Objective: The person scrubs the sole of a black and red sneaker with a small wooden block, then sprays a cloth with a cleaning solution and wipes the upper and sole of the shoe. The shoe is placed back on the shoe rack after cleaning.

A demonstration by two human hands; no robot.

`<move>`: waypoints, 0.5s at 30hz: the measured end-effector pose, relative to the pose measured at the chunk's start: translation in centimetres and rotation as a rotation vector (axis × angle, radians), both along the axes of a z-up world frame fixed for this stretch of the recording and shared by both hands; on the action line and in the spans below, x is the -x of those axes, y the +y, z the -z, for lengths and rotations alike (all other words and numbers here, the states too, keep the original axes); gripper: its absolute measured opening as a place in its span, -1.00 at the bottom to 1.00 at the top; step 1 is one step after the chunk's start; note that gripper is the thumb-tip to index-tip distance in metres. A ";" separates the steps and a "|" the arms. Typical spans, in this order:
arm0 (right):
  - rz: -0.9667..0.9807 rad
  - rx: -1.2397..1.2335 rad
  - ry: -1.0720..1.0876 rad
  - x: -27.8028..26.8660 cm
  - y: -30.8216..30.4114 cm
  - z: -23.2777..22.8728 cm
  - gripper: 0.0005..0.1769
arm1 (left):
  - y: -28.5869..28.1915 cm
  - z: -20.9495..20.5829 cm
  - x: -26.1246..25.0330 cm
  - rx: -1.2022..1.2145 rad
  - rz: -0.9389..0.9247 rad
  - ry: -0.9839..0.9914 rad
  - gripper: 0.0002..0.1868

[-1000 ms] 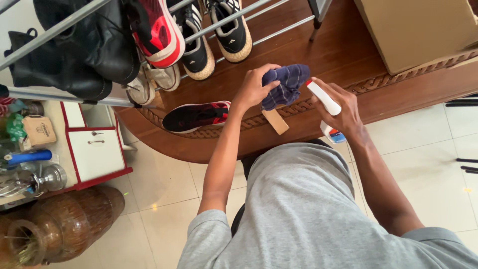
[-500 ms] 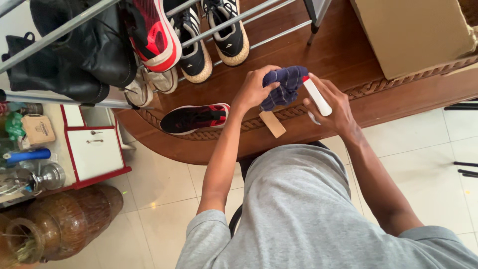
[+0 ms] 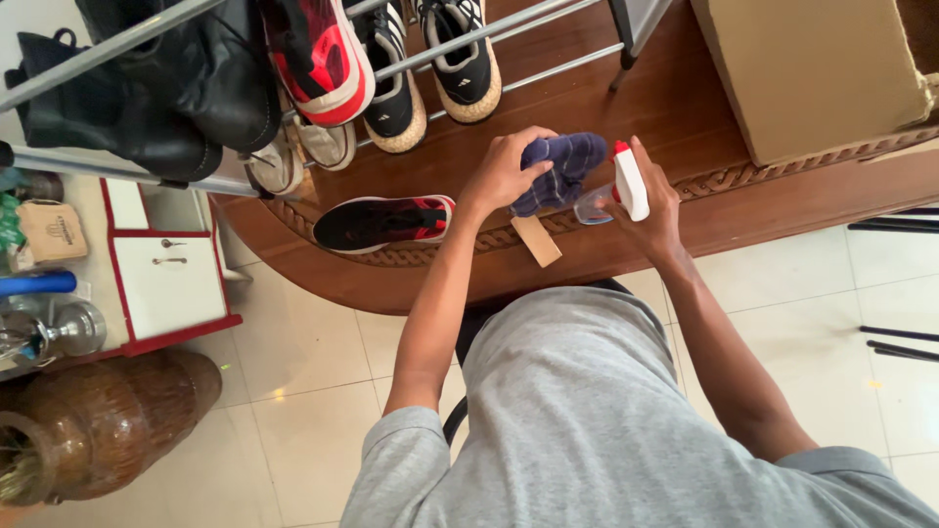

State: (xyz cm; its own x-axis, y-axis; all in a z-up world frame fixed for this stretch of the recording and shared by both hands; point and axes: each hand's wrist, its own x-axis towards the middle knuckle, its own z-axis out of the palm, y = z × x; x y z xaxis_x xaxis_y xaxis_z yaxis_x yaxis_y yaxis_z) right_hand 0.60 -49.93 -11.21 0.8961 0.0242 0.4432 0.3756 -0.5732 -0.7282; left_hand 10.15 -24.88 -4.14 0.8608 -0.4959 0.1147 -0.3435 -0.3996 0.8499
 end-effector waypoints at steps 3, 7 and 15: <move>0.059 0.066 -0.030 1.0 0.5 -0.9 0.07 | 0.9 0.0 0.6 0.024 -0.006 -0.006 -0.63; 0.158 0.033 0.145 2.5 1.0 0.2 0.11 | 2.6 0.6 1.3 0.032 -0.031 -0.026 -0.66; 0.364 0.345 0.548 8.2 2.2 9.7 0.16 | 6.5 0.7 2.2 0.123 -0.042 -0.036 -0.68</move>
State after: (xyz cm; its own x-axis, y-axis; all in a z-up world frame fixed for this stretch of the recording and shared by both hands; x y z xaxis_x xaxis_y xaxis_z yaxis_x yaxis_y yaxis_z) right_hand -7.64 -47.70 -20.90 0.9645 -0.2594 -0.0488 -0.2471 -0.8225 -0.5123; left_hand 7.91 -18.40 -4.84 0.8746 -0.4399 0.2038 -0.3602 -0.3080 0.8806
